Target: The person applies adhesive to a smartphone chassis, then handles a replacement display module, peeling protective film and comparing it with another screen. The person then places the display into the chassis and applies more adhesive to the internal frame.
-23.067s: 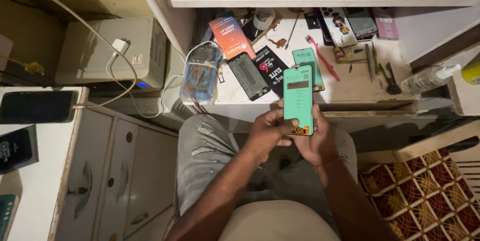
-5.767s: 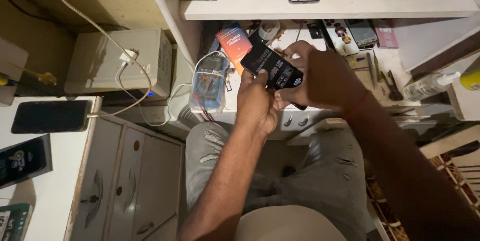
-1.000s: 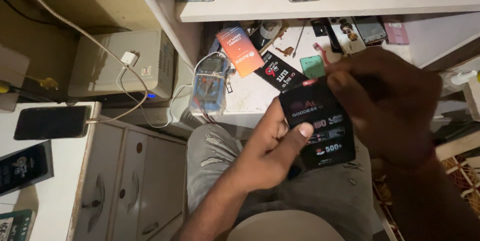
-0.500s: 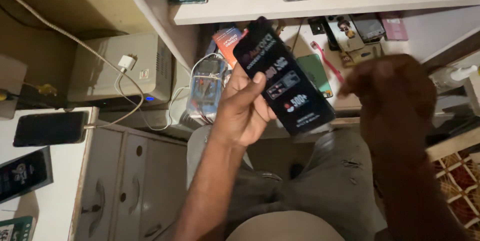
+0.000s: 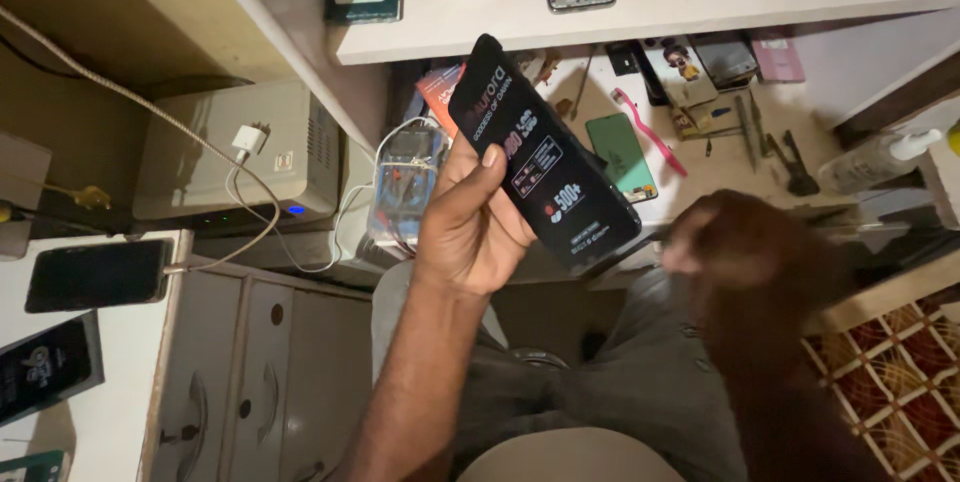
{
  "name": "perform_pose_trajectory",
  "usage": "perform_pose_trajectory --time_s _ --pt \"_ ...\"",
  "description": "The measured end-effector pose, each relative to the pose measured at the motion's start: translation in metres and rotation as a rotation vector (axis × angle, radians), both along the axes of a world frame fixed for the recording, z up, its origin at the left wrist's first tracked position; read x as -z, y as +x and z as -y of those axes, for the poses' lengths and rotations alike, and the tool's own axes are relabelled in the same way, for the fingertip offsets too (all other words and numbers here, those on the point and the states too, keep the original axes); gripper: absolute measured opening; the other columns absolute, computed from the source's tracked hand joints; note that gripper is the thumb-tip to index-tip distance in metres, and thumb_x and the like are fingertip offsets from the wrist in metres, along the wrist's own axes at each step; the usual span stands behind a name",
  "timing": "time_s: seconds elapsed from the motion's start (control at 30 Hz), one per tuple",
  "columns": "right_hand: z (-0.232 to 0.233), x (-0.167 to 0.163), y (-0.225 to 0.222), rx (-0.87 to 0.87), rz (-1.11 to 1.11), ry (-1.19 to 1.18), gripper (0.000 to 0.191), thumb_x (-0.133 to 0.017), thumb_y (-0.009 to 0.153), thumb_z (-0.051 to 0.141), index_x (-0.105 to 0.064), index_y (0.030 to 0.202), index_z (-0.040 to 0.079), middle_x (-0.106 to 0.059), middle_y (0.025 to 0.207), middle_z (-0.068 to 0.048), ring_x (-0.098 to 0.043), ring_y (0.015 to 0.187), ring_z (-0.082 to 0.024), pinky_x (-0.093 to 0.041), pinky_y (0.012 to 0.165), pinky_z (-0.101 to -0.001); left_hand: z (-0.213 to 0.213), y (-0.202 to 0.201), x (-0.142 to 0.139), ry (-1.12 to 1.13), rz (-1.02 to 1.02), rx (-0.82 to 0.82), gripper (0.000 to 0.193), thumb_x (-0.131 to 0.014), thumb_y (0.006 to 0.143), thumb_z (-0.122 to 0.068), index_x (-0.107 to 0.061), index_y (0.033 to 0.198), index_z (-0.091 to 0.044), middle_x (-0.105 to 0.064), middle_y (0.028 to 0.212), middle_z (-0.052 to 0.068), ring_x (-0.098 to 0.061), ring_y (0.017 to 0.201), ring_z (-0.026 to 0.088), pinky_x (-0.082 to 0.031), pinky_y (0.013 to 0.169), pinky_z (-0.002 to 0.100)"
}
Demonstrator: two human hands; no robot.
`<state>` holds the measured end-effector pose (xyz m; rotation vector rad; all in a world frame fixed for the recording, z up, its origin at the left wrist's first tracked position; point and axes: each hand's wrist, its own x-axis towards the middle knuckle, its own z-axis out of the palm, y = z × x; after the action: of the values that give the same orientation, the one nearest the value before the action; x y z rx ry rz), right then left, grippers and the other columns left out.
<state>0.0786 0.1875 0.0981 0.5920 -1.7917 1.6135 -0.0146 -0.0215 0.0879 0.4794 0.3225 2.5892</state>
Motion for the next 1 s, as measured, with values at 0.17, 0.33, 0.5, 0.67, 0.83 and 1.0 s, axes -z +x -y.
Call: perform_pose_trajectory --time_s 0.17,0.33,0.5,0.67,0.83,1.0 --pt "0.042 -0.024 0.017 0.242 0.042 0.099 0.034 -0.076 0.091 0.020 -0.062 0.113 -0.002 -0.072 0.100 -0.014 -0.074 0.084 -0.014 -0.062 0.070 -0.0266 -0.001 0.002 0.000 0.052 -0.015 0.024 0.049 -0.051 0.114 0.000 -0.036 0.160 -0.007 -0.060 0.142 0.013 -0.062 0.132 0.027 -0.053 0.117 0.047" --pt "0.048 -0.040 0.027 0.446 0.162 0.339 0.025 -0.078 0.097 0.013 -0.071 0.117 -0.001 -0.077 0.097 -0.012 -0.073 0.075 -0.010 -0.056 0.065 -0.0215 -0.003 0.006 0.002 0.069 0.037 0.026 0.051 -0.050 0.114 0.001 -0.037 0.162 -0.009 -0.060 0.146 0.012 -0.062 0.135 0.027 -0.053 0.116 0.046" --pt "0.049 -0.037 0.028 0.533 0.156 0.405 0.024 -0.083 0.094 0.014 -0.073 0.112 0.001 -0.075 0.090 -0.010 -0.067 0.068 -0.009 -0.051 0.060 -0.0225 -0.006 0.007 0.007 0.070 0.064 0.030 0.048 -0.050 0.113 0.000 -0.039 0.160 -0.008 -0.061 0.145 0.012 -0.062 0.133 0.027 -0.054 0.113 0.046" --pt "0.048 -0.031 0.031 0.539 0.188 0.340 0.024 -0.085 0.094 0.014 -0.072 0.112 0.004 -0.076 0.092 -0.007 -0.064 0.059 -0.005 -0.047 0.052 -0.0177 -0.008 0.008 0.009 0.059 0.064 0.030 0.047 -0.049 0.114 -0.001 -0.039 0.159 -0.010 -0.060 0.145 0.011 -0.063 0.133 0.027 -0.055 0.112 0.047" --pt "0.040 -0.022 0.028 0.591 0.165 0.419 0.024 -0.087 0.089 0.010 -0.071 0.105 0.002 -0.075 0.086 -0.008 -0.060 0.058 -0.004 -0.041 0.047 -0.0198 -0.006 0.011 0.005 0.060 0.004 0.013 0.046 -0.049 0.116 -0.001 -0.040 0.160 -0.009 -0.060 0.145 0.014 -0.065 0.130 0.030 -0.059 0.104 0.050" --pt "0.039 -0.007 0.026 0.511 0.164 0.231 0.016 -0.083 0.095 0.004 -0.069 0.102 0.003 -0.074 0.087 -0.007 -0.061 0.061 -0.002 -0.042 0.047 -0.0154 -0.004 0.013 0.004 -0.014 0.031 -0.023 0.044 -0.052 0.111 -0.003 -0.040 0.154 -0.008 -0.060 0.141 0.016 -0.065 0.128 0.031 -0.060 0.100 0.054"
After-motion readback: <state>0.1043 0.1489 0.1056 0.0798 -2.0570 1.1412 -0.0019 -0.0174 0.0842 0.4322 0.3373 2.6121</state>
